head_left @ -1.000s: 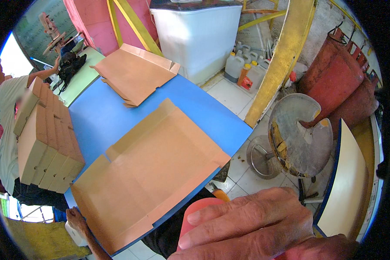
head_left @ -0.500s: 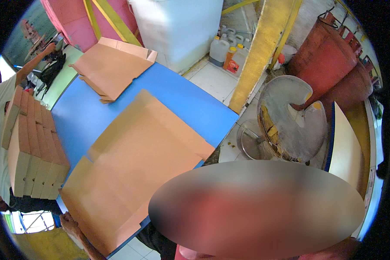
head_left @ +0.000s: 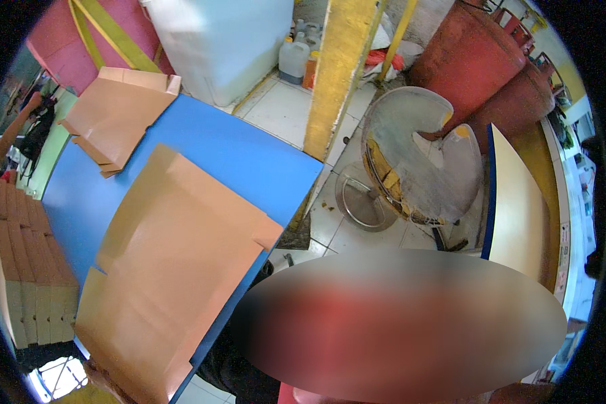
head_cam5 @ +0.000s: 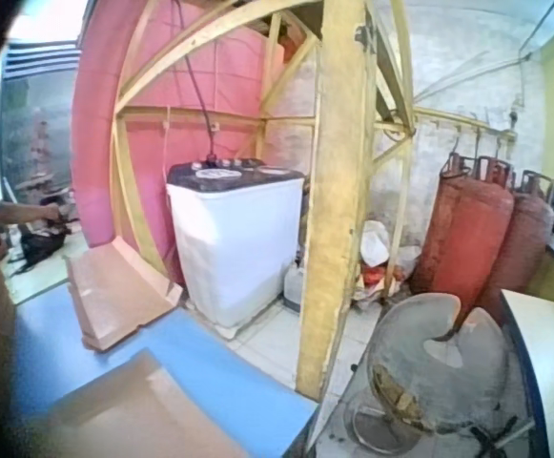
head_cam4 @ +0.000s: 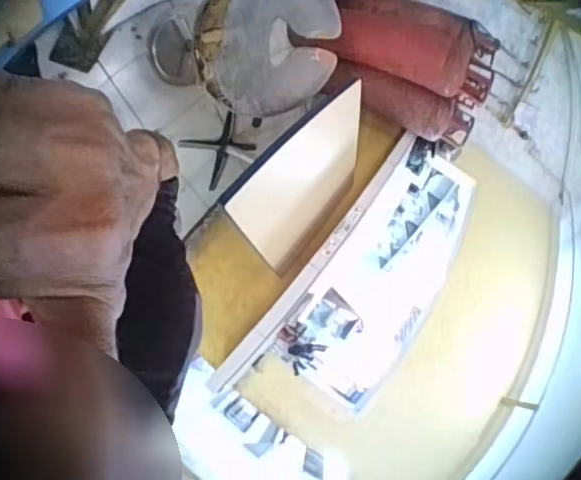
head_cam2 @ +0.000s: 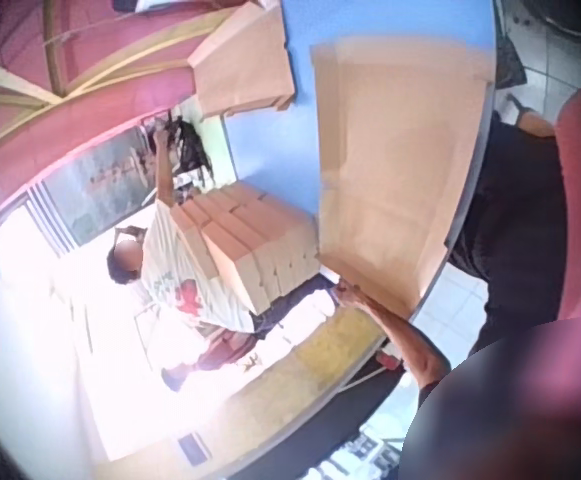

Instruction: The person assembles flat cardboard pieces into boxes on a blue table, folding flaps and securing them with tape. Other people are present in the background, some handling boxes or standing nearby.

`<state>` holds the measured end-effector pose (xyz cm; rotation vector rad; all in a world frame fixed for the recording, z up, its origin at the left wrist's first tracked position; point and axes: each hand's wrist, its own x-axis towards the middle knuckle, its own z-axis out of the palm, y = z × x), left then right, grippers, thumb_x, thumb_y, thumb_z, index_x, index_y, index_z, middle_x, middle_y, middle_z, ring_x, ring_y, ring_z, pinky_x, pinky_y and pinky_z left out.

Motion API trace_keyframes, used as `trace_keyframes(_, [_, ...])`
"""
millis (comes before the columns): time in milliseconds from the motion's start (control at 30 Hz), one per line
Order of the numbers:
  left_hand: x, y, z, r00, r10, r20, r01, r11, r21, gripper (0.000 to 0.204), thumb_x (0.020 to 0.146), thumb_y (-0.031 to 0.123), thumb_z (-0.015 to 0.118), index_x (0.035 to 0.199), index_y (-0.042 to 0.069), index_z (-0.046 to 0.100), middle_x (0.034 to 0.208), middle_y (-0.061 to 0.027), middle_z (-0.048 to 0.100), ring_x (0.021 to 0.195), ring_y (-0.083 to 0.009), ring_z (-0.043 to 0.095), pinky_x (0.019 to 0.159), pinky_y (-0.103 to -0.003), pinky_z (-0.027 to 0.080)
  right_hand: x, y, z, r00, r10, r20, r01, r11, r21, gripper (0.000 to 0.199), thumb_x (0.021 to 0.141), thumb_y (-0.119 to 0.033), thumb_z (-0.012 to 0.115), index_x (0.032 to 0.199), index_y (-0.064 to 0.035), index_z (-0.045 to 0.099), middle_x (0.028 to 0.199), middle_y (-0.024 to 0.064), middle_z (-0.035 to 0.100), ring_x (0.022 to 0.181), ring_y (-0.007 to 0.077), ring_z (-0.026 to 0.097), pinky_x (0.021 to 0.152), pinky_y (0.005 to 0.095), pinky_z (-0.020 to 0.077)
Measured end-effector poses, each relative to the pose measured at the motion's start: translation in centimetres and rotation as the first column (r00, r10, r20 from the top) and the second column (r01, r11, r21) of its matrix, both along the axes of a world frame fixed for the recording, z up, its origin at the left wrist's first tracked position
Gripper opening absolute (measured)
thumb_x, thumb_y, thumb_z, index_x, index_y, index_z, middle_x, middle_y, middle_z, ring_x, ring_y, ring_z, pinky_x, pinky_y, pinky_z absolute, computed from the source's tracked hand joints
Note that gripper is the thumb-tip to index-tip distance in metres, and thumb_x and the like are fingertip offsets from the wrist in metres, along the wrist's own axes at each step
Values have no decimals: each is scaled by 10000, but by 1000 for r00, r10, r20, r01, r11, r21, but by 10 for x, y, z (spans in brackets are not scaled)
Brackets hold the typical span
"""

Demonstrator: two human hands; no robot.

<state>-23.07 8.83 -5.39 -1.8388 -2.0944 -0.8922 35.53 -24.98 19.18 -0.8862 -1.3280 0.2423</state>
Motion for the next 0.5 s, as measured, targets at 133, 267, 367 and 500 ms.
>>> trace_keyframes(133, [5,6,-2,1000,-15,-9,15,1000,-7,340,896,379,644,987,55,591,752,-124,656,633,-322,593,632,-455,489,9,0,-5,999,-45,-17,45,999,-1,1163,538,-216,971,1439,-14,264,1207,168,605,1103,268,634,976,397,520])
trace_keyframes(267, [8,8,-2,1000,-23,-13,22,1000,-19,333,901,374,635,958,51,579,747,-129,645,632,-323,584,627,-459,478,15,5,-11,995,-89,-43,89,996,-2,1160,530,-221,974,1435,-15,278,1208,161,605,1105,266,634,979,397,520])
trace_keyframes(367, [6,9,0,999,-34,-14,33,999,-25,329,904,370,629,937,49,570,742,-133,637,632,-324,577,624,-461,469,18,9,-16,988,-127,-86,127,992,-8,1158,524,-225,976,1432,-15,288,1209,156,605,1106,264,633,982,397,520])
trace_keyframes(500, [-5,11,4,999,-45,-9,45,999,-28,327,909,366,621,909,45,558,737,-139,627,631,-325,568,620,-464,458,27,9,-23,917,-323,-234,314,946,-76,1155,517,-230,978,1428,-16,301,1211,149,605,1107,261,633,985,397,520])
